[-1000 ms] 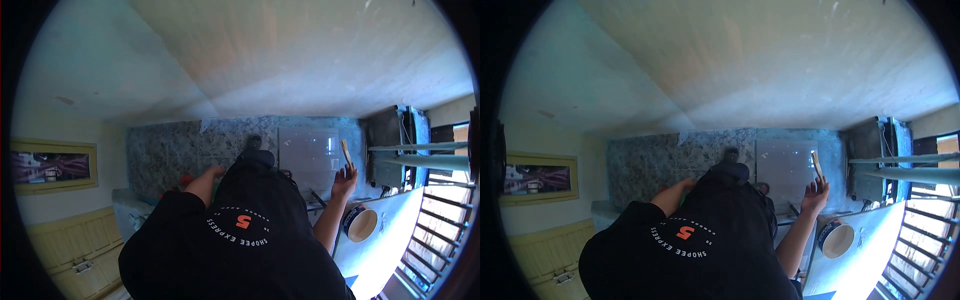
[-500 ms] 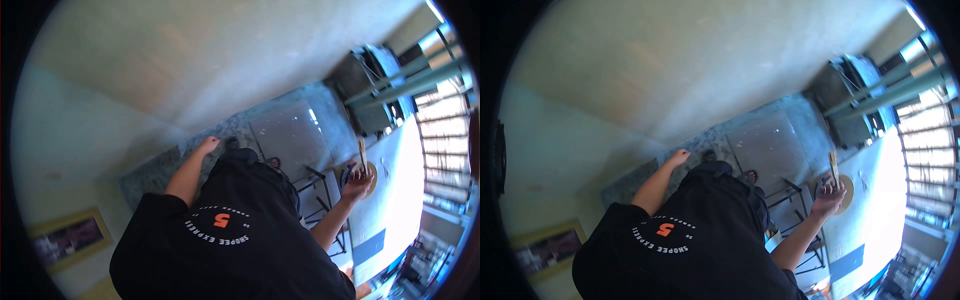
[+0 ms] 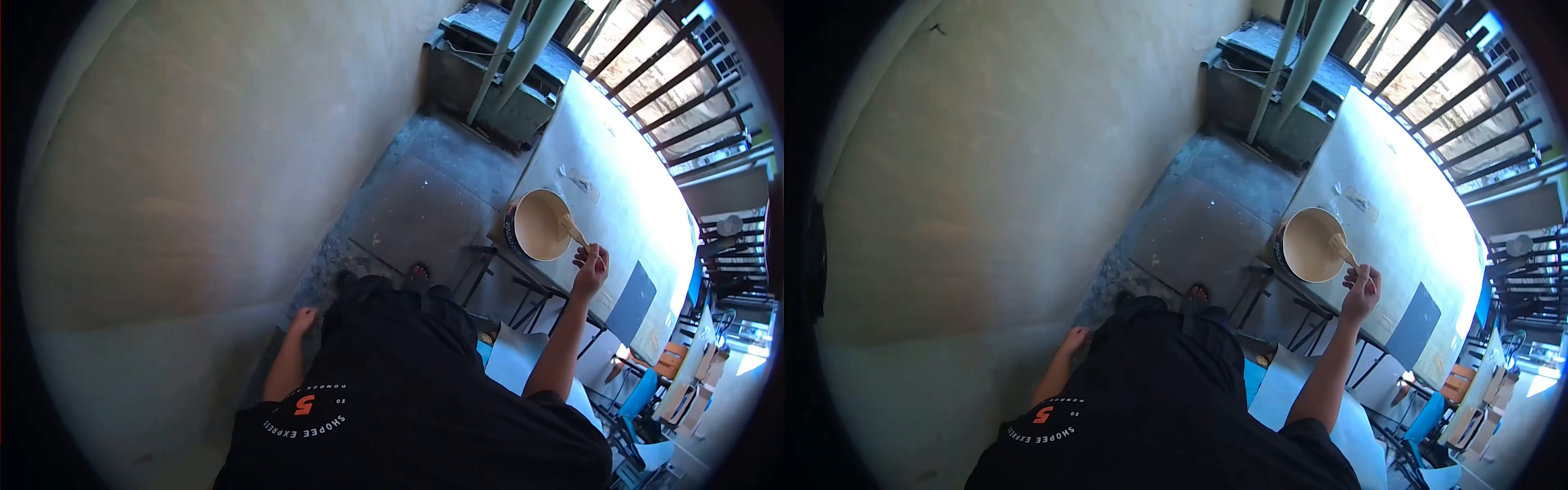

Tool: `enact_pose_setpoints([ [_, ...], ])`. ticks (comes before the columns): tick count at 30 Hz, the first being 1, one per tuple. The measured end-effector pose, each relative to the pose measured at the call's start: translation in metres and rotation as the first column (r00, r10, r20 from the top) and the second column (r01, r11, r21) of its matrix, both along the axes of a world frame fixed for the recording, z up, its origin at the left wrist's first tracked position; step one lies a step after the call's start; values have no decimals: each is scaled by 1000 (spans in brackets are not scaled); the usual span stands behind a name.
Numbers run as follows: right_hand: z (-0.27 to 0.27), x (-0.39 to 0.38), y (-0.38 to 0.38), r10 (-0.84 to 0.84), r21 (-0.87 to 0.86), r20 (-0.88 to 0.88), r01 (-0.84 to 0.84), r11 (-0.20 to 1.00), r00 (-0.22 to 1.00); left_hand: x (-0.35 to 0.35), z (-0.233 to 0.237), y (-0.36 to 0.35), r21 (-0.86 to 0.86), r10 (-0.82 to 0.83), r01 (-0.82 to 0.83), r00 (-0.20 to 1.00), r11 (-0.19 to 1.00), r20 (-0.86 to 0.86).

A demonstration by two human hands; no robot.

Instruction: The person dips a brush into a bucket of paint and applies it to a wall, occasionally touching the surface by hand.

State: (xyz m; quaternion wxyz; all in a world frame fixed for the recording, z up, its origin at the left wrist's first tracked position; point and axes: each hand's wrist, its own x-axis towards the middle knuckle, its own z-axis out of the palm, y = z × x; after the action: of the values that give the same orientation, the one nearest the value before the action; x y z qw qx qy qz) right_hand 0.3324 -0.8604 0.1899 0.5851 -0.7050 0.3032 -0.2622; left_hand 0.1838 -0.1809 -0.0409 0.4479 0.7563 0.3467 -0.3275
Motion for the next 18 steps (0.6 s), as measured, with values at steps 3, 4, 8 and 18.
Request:
enact_pose_setpoints([
  [3, -6, 6, -7, 73, -62, -133, -81, 995, 988, -12, 2, 7, -12, 43, -44, 996, 999, -81],
  [4, -9, 8, -7, 117, -115, -249, -149, 982, 961, -12, 6, 6, -16, 126, -129, 984, 992, -125],
  [8, -18, 22, -5, 226, -348, -369, -360, 866, 902, 0, 30, -9, 22, 166, -165, 981, 986, -96],
  [18, -21, 58, -2, 354, -385, -331, -468, 795, 875, 2, 13, -8, -38, 72, -75, 996, 996, -58],
])
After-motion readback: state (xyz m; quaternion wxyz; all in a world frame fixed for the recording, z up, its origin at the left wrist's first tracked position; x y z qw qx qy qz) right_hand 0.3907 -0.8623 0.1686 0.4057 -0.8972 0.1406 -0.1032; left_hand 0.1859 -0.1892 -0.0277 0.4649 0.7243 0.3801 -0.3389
